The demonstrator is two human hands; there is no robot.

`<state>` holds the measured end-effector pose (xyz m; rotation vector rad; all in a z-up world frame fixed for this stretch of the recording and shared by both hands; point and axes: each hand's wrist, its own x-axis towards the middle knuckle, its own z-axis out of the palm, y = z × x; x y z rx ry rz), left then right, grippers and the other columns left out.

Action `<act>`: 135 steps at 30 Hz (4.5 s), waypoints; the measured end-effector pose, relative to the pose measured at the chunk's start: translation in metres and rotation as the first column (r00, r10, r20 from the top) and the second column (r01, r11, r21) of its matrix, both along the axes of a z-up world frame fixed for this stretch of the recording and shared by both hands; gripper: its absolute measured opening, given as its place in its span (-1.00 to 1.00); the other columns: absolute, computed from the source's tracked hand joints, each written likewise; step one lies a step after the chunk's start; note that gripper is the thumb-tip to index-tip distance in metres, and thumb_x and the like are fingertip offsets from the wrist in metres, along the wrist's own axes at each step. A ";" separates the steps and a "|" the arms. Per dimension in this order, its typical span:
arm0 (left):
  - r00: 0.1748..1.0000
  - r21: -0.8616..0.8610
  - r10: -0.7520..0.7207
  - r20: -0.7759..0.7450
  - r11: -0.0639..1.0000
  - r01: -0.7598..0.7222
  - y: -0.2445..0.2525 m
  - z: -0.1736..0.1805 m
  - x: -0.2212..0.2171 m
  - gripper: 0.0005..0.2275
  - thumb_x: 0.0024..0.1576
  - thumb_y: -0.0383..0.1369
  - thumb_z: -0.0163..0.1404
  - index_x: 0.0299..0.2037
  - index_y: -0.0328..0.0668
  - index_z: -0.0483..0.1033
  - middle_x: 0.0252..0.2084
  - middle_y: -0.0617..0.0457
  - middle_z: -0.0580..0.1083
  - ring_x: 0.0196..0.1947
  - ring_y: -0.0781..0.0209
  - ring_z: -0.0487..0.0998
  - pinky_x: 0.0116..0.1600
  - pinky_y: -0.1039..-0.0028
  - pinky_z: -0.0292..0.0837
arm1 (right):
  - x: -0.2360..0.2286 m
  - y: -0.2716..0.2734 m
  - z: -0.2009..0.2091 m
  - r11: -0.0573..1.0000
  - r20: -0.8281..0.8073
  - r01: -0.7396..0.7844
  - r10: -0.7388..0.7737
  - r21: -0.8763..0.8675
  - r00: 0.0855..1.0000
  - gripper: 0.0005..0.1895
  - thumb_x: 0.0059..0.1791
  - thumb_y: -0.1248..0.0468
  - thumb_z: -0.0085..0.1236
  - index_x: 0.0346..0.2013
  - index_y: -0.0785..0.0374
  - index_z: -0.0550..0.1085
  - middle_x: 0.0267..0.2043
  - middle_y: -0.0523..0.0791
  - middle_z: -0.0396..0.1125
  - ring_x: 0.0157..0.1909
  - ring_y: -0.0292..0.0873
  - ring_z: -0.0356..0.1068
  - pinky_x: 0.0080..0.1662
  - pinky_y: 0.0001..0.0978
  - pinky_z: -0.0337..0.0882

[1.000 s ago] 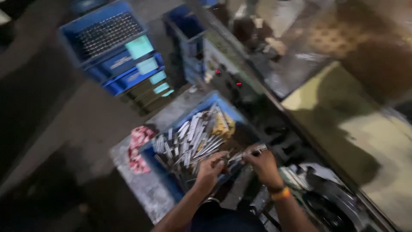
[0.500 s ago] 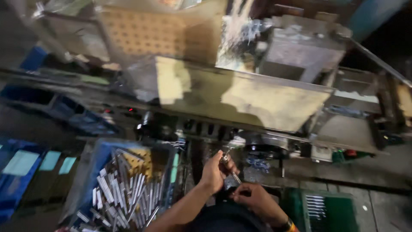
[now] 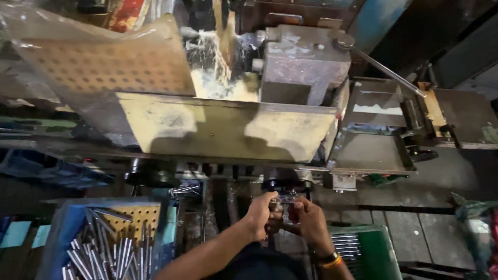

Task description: The person repeatedly picks up metal rods from a blue bin, inserts them into a grinding machine, and operates a lever to process them. After each cycle, the person removes the rod and places it into a green tray. The process is repeated continuously with multiple rods.

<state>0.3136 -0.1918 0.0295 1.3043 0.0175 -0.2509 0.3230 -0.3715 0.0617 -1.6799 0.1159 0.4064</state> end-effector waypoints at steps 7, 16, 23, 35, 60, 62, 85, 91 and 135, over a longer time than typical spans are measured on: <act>0.710 0.771 -0.615 0.343 0.616 0.161 -0.019 0.057 0.008 -0.62 0.27 -0.12 -0.23 -0.37 -0.24 0.52 -0.41 -0.25 0.54 -0.37 -0.31 0.57 -0.20 -0.01 0.45 | 0.039 -0.085 0.014 0.959 -0.429 -0.153 0.245 0.238 0.869 -0.68 0.09 0.12 0.00 -0.43 0.26 0.47 -0.62 -0.27 0.14 -0.57 -0.34 0.04 -0.47 -0.43 0.08; 0.528 0.924 -0.827 0.190 0.333 0.189 -0.043 0.112 0.043 -0.57 0.27 -0.01 -0.20 -0.29 -0.18 0.59 -0.38 -0.25 0.56 -0.35 -0.29 0.58 -0.16 -0.02 0.49 | 0.050 -0.109 0.017 0.950 -0.369 -0.127 0.232 0.286 0.900 -0.68 0.05 0.11 0.00 -0.54 0.19 0.40 -0.67 -0.25 0.11 -0.63 -0.31 0.07 -0.56 -0.41 0.04; 0.679 0.547 -0.387 0.624 0.837 -0.026 0.000 0.183 0.102 -0.65 0.16 -0.11 0.16 -0.10 -0.24 0.43 -0.23 -0.15 0.50 -0.23 -0.07 0.52 -0.14 0.20 0.41 | 0.100 -0.141 0.044 0.952 -0.219 0.213 -0.165 0.221 0.962 -0.79 0.05 0.20 0.00 -0.47 0.13 0.35 -0.57 -0.27 0.11 -0.58 -0.35 0.05 -0.53 -0.46 0.02; 0.613 0.136 0.103 0.783 0.934 -0.331 0.093 0.258 0.168 -0.82 0.03 -0.66 0.04 -0.29 -0.23 0.34 -0.41 0.17 0.34 -0.37 0.41 0.38 -0.26 0.53 0.28 | 0.106 -0.169 -0.096 0.880 0.573 0.452 -0.296 -0.149 0.765 -0.87 -0.17 0.53 0.02 -0.55 0.31 0.31 -0.50 -0.18 0.15 -0.37 -0.33 0.10 -0.32 -0.47 0.12; 0.345 -0.487 0.799 -0.493 0.076 -0.870 0.191 0.158 0.471 -0.77 0.03 -0.47 -0.01 -0.14 -0.46 0.41 -0.12 -0.12 0.44 -0.24 0.07 0.49 -0.20 0.31 0.41 | 0.145 -0.037 0.139 0.983 0.505 0.145 -0.067 -0.116 0.861 -0.73 -0.22 0.64 -0.03 -0.46 0.21 0.29 -0.38 -0.20 0.21 -0.38 -0.39 0.11 -0.32 -0.57 0.10; 0.309 -0.185 0.757 -0.576 0.248 -0.951 0.211 0.110 0.508 -0.65 0.11 -0.39 0.00 0.03 -0.54 0.48 0.06 -0.23 0.52 -0.09 -0.04 0.59 -0.09 0.27 0.53 | 0.150 -0.028 0.160 0.966 0.655 0.135 0.044 -0.221 0.755 -0.74 -0.19 0.63 -0.03 -0.39 0.21 0.36 -0.31 -0.17 0.28 -0.35 -0.39 0.19 -0.31 -0.58 0.17; 0.437 0.262 0.751 -0.494 0.609 -0.749 0.223 0.006 0.577 -0.78 0.23 -0.32 -0.01 -0.04 -0.29 0.54 -0.11 -0.16 0.57 -0.18 -0.04 0.60 -0.17 0.23 0.51 | 0.363 -0.193 0.075 -0.057 0.538 0.612 0.416 -0.789 0.733 -0.62 -0.08 0.29 0.05 -0.02 0.44 0.40 -0.01 0.19 0.42 0.10 0.27 0.39 0.05 0.20 0.33; 0.053 0.040 0.817 -0.574 0.093 -0.995 0.196 -0.001 0.585 -0.80 0.20 -0.33 0.05 -0.08 -0.30 0.53 -0.15 -0.18 0.57 -0.22 -0.06 0.60 -0.19 0.24 0.51 | 0.387 -0.203 0.079 -0.066 0.504 0.567 0.380 -0.821 0.775 -0.75 -0.08 0.32 0.04 -0.16 0.42 0.42 -0.07 0.17 0.45 0.08 0.29 0.40 0.14 0.23 0.32; 0.230 -0.508 0.662 -0.713 -0.261 -0.821 0.245 -0.010 0.572 -0.79 0.30 -0.36 -0.14 -0.06 -0.41 0.39 -0.16 -0.17 0.51 -0.35 0.02 0.54 -0.31 0.25 0.52 | 0.314 -0.154 0.109 0.244 0.512 0.477 0.105 -0.844 0.852 0.02 -0.15 0.35 0.09 0.56 0.44 -0.08 0.47 0.42 -0.26 0.37 0.63 -0.10 0.23 0.48 0.00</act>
